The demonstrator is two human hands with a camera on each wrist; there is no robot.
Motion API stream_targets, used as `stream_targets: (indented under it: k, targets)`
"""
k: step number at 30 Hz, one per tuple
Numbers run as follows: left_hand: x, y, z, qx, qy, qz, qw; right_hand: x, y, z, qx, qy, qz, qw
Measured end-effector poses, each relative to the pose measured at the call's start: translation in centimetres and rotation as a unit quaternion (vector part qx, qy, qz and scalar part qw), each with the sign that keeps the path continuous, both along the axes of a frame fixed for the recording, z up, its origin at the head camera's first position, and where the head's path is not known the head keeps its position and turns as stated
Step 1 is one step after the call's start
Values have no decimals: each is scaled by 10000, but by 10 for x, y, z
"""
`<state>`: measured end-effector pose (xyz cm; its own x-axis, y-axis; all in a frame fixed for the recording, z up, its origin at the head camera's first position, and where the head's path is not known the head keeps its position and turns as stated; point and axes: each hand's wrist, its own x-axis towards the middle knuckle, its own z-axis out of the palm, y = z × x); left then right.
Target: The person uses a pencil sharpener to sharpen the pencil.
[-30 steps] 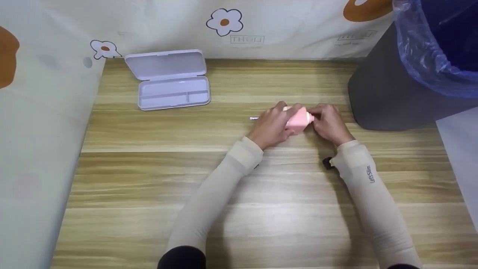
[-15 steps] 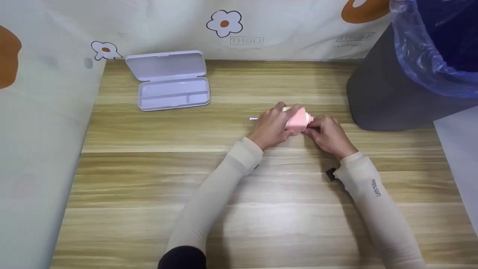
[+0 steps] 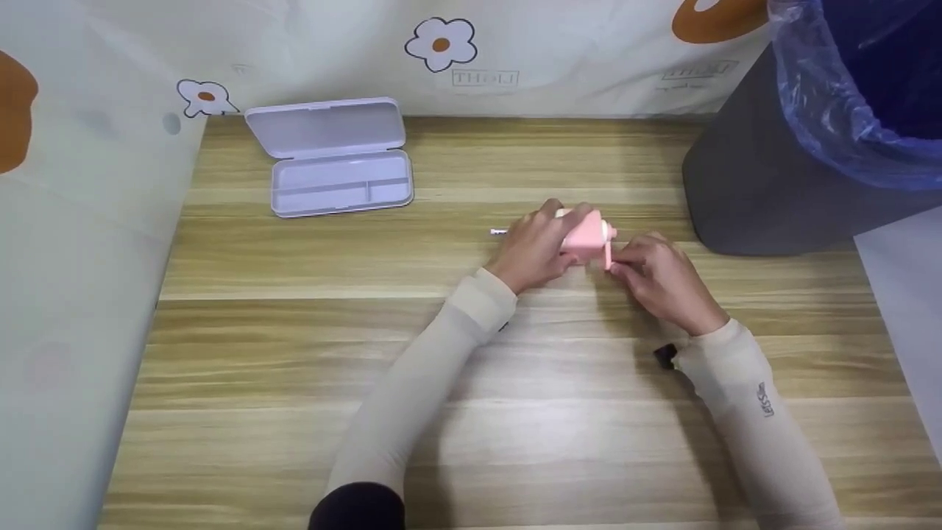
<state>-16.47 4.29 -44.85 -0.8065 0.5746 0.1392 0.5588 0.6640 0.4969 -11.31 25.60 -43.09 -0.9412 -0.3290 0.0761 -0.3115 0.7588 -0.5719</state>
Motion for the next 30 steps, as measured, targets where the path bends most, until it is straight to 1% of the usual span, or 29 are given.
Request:
stream_targets:
  k: [3, 8, 17, 20, 25, 30]
  targets:
    - [0, -1, 0, -6, -9, -16, 10000, 2, 0, 5, -19, 151, 20, 9999]
    - [0, -1, 0, -39, 3, -32, 10000, 3, 0, 13, -118, 200, -44, 9997]
    - [-1, -2, 0, -33, -21, -68, 10000, -4, 3, 23, -298, 525, -41, 9982]
    - [-1, -2, 1, -32, 0, -67, 10000, -8, 4, 25, -355, 653, -75, 9972]
    - [-2, -2, 2, -34, 100, -72, 9999, -19, 1, 28, -433, 898, -265, 9947]
    - [-1, -1, 1, -74, 127, -76, 9999, -32, -2, 30, -461, 939, -417, 9936]
